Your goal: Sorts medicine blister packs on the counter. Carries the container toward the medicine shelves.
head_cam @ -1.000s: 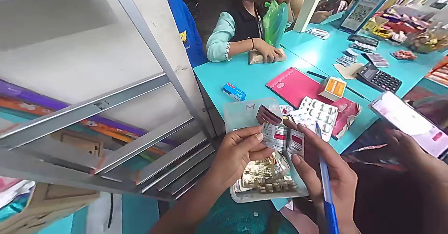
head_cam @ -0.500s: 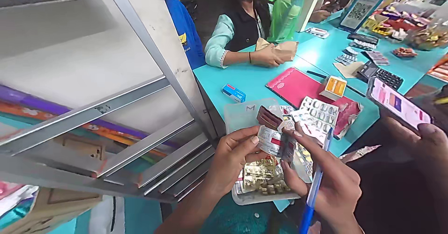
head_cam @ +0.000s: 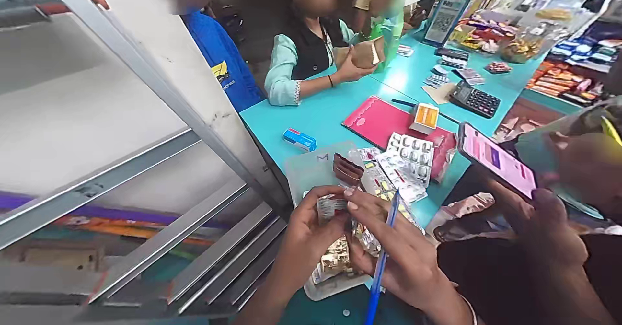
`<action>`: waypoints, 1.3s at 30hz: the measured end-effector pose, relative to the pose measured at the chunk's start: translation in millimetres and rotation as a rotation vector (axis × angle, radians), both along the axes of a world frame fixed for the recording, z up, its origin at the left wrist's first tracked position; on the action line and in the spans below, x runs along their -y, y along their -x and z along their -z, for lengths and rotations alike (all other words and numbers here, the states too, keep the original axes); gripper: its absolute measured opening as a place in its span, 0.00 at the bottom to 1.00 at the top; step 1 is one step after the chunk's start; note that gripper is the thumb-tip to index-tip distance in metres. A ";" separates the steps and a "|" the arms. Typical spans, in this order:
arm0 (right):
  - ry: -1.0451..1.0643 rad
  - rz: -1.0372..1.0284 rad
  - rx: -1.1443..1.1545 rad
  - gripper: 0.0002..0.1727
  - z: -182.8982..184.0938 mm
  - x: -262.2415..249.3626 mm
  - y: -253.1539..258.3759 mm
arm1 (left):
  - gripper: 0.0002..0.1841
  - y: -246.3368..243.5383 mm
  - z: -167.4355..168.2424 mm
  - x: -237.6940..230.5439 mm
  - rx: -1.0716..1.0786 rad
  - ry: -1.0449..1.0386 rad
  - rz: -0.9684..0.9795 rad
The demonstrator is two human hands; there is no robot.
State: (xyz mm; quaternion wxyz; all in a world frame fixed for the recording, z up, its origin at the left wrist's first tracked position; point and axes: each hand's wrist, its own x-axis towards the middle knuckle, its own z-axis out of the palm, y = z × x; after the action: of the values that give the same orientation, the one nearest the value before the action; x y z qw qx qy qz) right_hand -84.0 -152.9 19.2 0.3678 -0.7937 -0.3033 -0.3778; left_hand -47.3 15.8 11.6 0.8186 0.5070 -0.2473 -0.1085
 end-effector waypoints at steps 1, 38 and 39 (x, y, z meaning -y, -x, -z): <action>-0.012 -0.016 -0.021 0.21 1.3 1.2 -0.7 | 0.21 -2.0 -1.1 1.1 -0.018 -0.003 0.014; -0.015 0.165 -0.009 0.29 7.2 25.9 4.5 | 0.27 -16.0 -16.8 4.1 -0.142 -0.027 0.253; -0.007 0.177 0.003 0.29 7.0 24.6 4.7 | 0.27 -16.0 -16.8 4.0 -0.142 -0.022 0.253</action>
State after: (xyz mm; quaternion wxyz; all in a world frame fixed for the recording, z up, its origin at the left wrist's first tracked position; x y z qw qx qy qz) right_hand -88.7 -177.5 12.1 0.3352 -0.8156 -0.2312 -0.4110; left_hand -31.4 11.8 28.4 0.8082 0.4718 -0.2493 -0.2491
